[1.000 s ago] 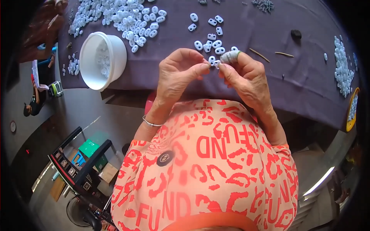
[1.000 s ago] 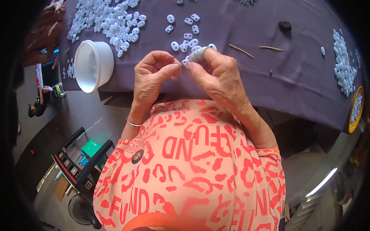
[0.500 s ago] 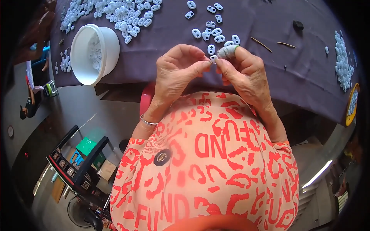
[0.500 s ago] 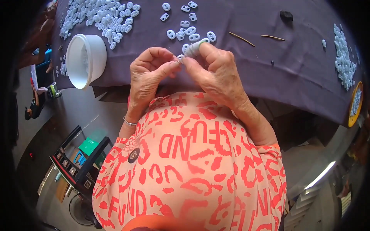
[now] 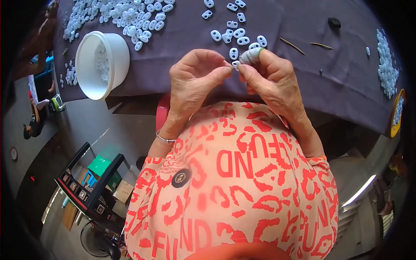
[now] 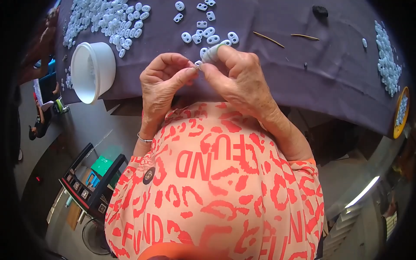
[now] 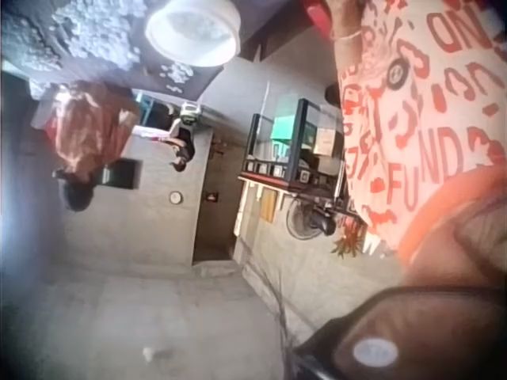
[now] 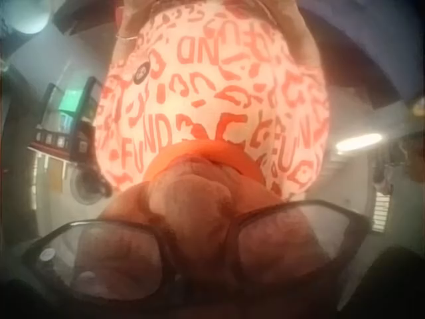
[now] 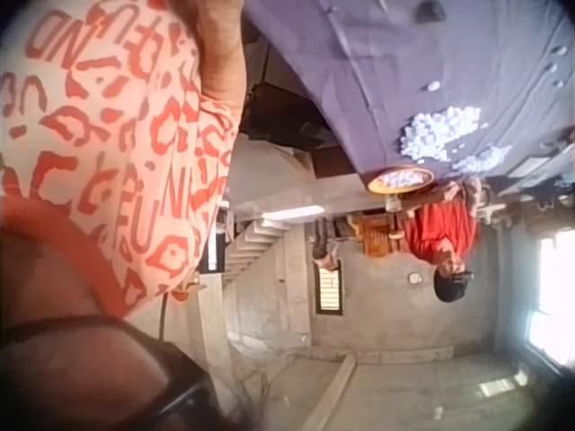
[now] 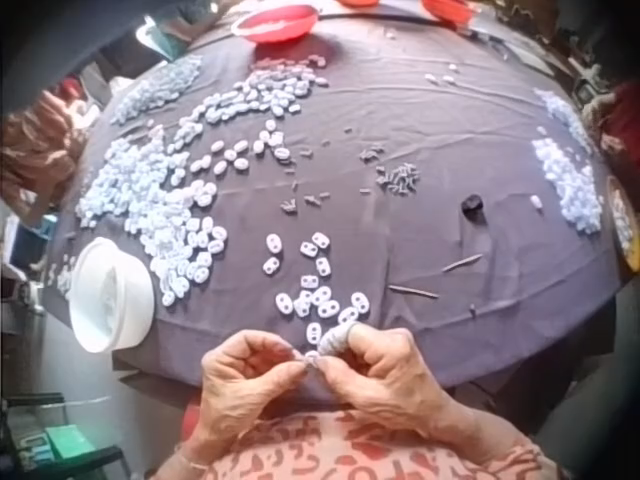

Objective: The person assembles plastic components by picking up plastic pieces and small springs from the table, inserting the springs into the pieces, and pressing the parts together by hand.

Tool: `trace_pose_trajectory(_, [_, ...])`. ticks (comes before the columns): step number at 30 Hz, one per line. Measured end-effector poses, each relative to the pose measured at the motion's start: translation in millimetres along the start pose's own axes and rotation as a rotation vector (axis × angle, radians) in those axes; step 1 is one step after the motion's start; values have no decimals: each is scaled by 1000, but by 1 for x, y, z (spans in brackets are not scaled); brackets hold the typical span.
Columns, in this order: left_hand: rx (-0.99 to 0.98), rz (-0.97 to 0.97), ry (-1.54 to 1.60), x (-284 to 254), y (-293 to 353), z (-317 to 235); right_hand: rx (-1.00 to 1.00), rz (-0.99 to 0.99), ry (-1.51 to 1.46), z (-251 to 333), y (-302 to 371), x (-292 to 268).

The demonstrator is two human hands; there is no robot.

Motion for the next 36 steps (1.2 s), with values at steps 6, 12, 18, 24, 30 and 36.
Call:
trace_pose_trajectory(6, [13, 2, -37, 0, 0, 0, 14, 21, 38, -3, 0, 1])
trace_pose_trajectory(12, [9, 9, -25, 0, 1, 3, -31, 49, 126, -3, -2, 2])
trace_pose_trajectory(18, [3, 11, -89, -5, 2, 8, -64, 106, 128, -8, -7, 10])
trace_pose_trajectory(24, [-26, -17, -52, -6, 1, 6, 191, 151, -173, -13, -9, 10])
trace_pose_trajectory(30, [-44, -59, 23, -5, -3, 4, 257, 138, -257, -12, -9, 7])
trace_pose_trajectory(36, [-152, 30, -54, -1, -1, 8, 247, 140, -236, -11, -10, 5])
Point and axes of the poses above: each hand's wrist, its own y-axis away from the middle knuckle, its own x-axis out of the palm, z = x × y, the point moved 5 cm from there along -y, towards the middle knuckle, and after that the axes turned 7 degrees about x, right-handed, at the moved point
